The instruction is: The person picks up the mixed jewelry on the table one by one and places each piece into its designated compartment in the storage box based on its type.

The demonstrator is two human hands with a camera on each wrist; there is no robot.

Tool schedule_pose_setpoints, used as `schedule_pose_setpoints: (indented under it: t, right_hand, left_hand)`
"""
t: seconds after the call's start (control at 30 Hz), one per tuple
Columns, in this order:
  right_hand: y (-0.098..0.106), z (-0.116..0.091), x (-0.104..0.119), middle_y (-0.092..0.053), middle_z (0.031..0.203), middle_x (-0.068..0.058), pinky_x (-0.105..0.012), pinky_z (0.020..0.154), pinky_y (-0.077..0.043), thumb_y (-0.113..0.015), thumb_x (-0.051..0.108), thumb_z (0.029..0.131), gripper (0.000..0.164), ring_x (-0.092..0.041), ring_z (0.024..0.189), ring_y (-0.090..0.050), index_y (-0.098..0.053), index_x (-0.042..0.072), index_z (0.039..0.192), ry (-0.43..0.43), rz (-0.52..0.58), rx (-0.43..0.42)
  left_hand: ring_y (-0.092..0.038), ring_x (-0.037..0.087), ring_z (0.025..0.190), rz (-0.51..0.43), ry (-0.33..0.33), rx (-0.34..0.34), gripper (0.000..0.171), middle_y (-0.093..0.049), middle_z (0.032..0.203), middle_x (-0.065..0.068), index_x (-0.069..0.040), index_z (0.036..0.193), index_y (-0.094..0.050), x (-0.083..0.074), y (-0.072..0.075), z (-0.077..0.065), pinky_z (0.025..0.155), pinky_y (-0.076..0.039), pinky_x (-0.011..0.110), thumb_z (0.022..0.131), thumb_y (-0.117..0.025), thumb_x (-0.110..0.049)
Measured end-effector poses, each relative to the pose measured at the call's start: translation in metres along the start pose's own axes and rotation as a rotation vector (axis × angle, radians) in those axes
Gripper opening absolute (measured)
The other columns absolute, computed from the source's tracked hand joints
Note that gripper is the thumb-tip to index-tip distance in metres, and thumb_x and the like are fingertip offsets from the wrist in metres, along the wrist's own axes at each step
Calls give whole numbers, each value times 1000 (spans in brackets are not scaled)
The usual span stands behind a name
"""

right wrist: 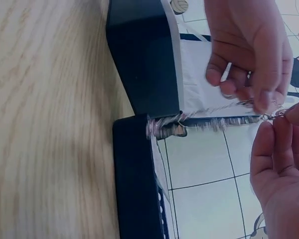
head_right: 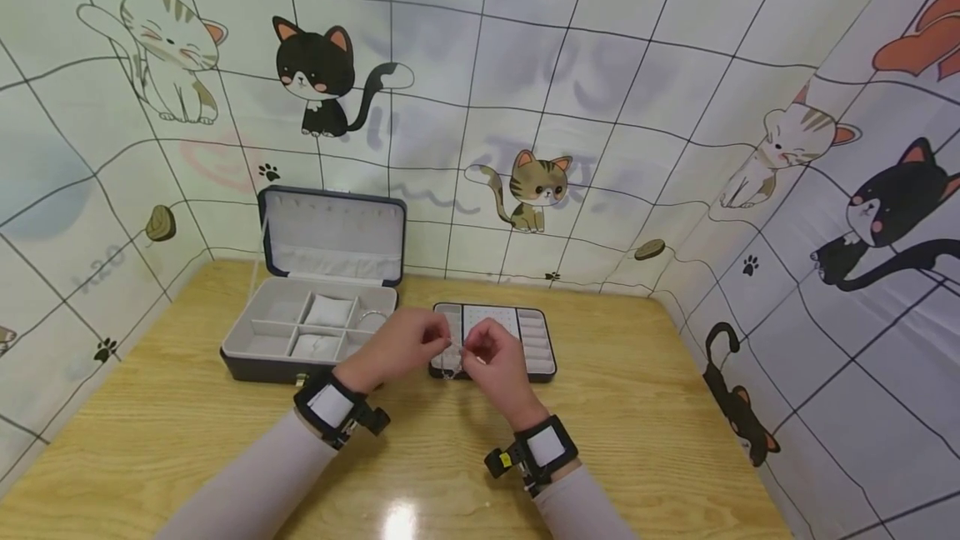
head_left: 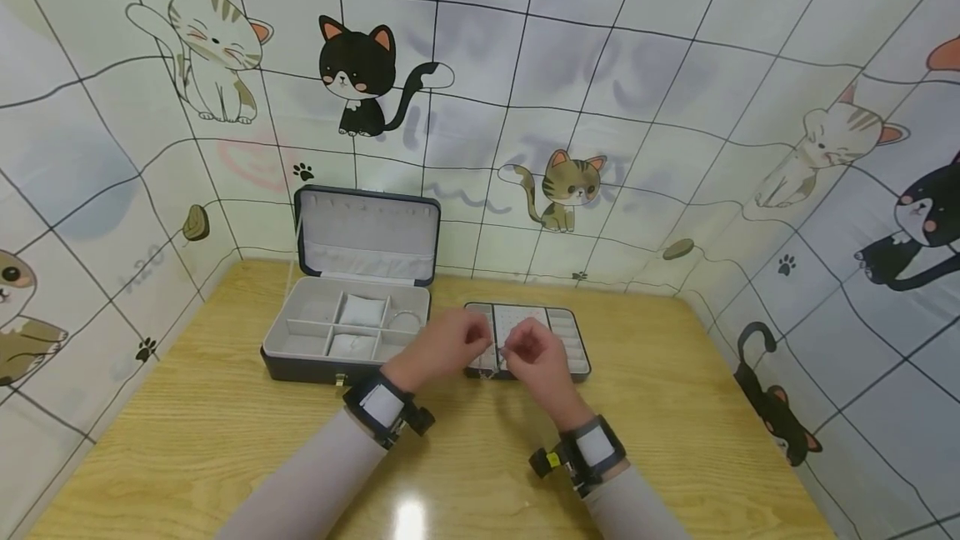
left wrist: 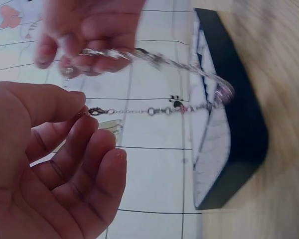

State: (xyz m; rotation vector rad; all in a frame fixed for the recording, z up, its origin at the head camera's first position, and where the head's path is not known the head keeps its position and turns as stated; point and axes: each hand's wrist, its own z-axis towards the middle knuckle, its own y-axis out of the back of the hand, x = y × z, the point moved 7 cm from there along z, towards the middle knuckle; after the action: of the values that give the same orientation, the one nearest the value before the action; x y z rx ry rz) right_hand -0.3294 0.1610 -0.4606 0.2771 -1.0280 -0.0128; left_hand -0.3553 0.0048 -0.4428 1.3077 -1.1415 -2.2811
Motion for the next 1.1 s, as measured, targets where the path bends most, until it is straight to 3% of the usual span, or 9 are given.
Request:
schedule_pose_setpoints:
  t: [0.27,0.57,0.97,1.1]
  right_hand:
    - [-5,-3,-12,-64,93,-13,-23,77,-56,-68,-10,88,14,-9,84,-64,-57,-7,97,-66,44,-53]
    - [-24,-10,-32,-60,89,2,-22,76,-54,-64,-14,85,16,-9,83,-61,-58,-7,98,-124,38,-72]
    - [-59,-1,-38,-60,91,-7,-23,80,-54,-63,-14,81,17,-12,85,-61,-59,-7,96,-119,111,-81]
    - [-69,3,-37,-60,91,-7,-22,79,-54,-64,-13,81,17,-11,84,-61,-60,-8,97,-110,105,-70]
  left_hand:
    - [-57,9,74,47,-9,-95,10,-63,79,-9,-21,89,-71,-10,22,-4,67,-50,26,98,-72,-15]
    - [-56,10,72,90,8,-148,5,-65,79,-7,-18,94,-73,-4,42,-6,66,-49,26,98,-72,-16]
    - [-58,11,74,76,-27,-265,4,-66,81,-2,-11,93,-74,1,73,-13,68,-51,29,96,-71,-13]
    - [-59,12,76,62,-26,-277,5,-68,82,-1,-10,94,-75,1,80,-15,70,-52,30,96,-71,-12]
